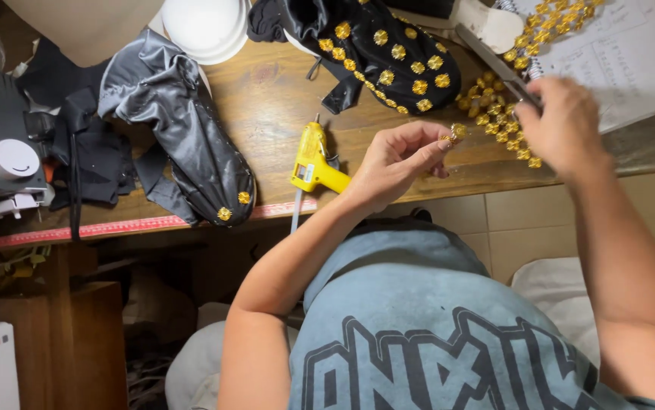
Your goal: Decorating a black shoe with gold floral trim using a hot glue gun and scissors
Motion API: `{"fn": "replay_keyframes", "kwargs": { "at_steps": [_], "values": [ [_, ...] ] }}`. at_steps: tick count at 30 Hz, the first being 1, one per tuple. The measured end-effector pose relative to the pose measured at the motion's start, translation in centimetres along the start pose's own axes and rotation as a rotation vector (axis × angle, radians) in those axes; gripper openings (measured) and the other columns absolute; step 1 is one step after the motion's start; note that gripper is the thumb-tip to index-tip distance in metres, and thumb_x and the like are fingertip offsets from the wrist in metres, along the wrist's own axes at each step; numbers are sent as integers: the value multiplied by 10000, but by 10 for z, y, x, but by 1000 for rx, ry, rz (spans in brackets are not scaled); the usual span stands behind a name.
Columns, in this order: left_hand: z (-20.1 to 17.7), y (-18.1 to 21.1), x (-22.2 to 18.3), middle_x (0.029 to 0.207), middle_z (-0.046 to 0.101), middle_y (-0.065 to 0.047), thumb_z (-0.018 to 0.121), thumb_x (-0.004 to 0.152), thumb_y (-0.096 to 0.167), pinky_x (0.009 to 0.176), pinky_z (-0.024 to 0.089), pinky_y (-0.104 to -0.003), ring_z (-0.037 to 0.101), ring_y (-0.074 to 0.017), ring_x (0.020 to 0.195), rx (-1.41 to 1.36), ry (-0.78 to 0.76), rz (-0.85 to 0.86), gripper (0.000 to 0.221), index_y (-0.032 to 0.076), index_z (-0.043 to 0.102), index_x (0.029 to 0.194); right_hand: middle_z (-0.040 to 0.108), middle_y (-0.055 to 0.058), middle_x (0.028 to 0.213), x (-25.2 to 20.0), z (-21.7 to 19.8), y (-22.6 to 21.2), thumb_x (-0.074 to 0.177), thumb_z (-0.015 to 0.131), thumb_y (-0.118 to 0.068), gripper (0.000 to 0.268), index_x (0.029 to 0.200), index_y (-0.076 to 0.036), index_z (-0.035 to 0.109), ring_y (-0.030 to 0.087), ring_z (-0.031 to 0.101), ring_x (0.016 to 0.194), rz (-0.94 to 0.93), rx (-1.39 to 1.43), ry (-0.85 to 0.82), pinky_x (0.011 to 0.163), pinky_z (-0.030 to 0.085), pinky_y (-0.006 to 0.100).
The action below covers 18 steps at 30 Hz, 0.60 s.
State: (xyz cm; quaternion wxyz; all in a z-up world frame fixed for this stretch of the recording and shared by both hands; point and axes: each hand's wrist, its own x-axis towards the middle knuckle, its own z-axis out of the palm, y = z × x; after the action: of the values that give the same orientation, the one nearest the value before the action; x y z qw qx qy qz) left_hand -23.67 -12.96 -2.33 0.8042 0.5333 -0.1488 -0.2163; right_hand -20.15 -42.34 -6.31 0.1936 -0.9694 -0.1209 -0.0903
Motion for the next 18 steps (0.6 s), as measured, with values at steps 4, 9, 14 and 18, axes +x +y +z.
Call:
{"fn": "replay_keyframes", "kwargs": {
  "at_steps": [4,9,14,18],
  "values": [
    [18,-25,9,949,707,-14,682,1002,191,713,610,-221,687,-112,706,-77,105,-19,208,22,702,1121,648,252,1156,-5,12,22,985,689,-38,308,1285,21,652,413,618,1006,173,-101,-72,875,486,526],
    [42,-30,20,916,699,-15,644,1023,190,658,560,-207,593,-57,631,-16,175,22,150,54,679,1077,573,256,1207,22,-12,1,989,667,-128,413,1366,22,593,404,524,1084,240,-191,-345,890,509,496],
    [53,-44,26,790,623,7,653,1007,233,614,540,-218,609,-81,619,11,283,-1,184,61,694,1059,557,53,726,42,6,6,936,509,57,276,1201,24,577,203,519,653,91,-583,-629,645,524,356],
    [55,-51,25,806,635,2,664,998,226,613,518,-209,595,-80,621,4,345,5,189,45,698,1038,683,87,798,61,-58,3,971,674,-97,219,1188,-78,700,174,545,628,391,-142,-897,546,459,301]
  ]
}}
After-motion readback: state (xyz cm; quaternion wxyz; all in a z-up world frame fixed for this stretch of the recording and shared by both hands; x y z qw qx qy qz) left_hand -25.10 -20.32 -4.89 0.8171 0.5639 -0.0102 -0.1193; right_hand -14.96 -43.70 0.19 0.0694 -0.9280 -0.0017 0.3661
